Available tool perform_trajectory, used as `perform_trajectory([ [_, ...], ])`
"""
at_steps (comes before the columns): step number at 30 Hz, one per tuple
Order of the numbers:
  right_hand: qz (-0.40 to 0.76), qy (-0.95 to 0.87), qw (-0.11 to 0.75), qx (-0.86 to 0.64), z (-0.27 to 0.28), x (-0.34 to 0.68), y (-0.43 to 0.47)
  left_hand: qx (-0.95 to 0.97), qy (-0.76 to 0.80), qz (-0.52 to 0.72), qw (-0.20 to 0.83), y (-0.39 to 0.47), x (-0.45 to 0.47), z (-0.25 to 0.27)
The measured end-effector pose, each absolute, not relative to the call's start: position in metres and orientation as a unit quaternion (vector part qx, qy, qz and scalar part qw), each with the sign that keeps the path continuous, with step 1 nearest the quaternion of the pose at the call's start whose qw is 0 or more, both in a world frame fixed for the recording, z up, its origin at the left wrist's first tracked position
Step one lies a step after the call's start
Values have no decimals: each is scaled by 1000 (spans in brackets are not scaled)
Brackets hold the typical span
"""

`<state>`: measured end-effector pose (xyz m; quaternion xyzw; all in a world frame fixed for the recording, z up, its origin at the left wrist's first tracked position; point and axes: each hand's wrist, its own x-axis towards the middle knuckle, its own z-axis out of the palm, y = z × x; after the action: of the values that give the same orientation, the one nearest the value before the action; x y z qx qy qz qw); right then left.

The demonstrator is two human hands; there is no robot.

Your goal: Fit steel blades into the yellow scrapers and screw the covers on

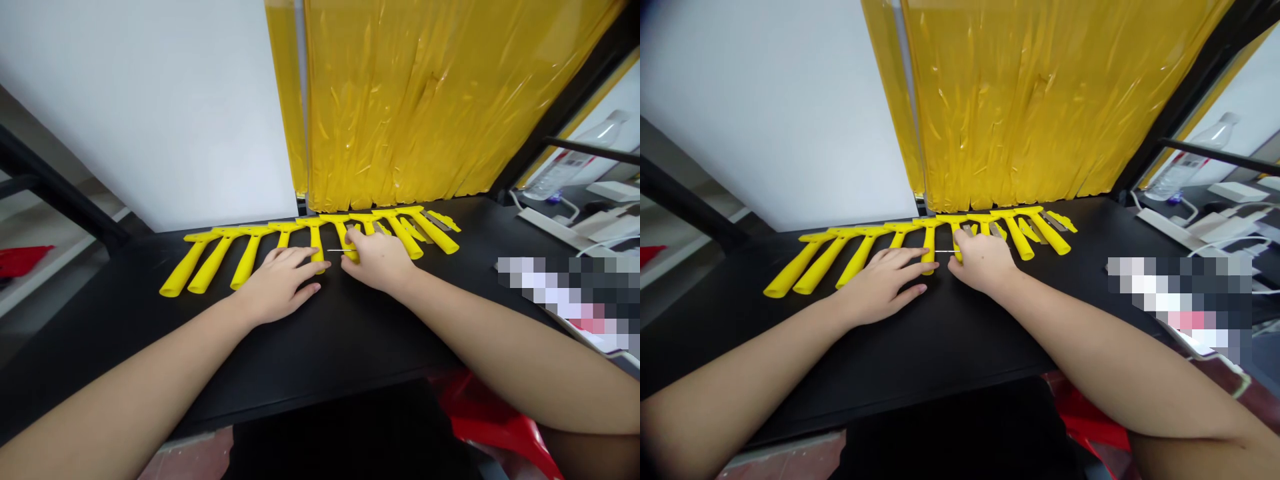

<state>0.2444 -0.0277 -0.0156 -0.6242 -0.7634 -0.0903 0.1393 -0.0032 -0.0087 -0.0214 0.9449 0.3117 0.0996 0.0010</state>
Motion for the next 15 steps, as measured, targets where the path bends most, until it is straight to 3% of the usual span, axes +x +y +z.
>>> perform_trajectory([
  [10,-4,-734,352,-581,-4,256,-40,939,299,171,4,-11,-1,-16],
  [13,-5,-754,406,-516,0,253,-51,918,299,248,79,-14,2,-14],
  [15,-25,-773,425,-470,1,249,-58,879,309,306,195,-16,4,-15],
])
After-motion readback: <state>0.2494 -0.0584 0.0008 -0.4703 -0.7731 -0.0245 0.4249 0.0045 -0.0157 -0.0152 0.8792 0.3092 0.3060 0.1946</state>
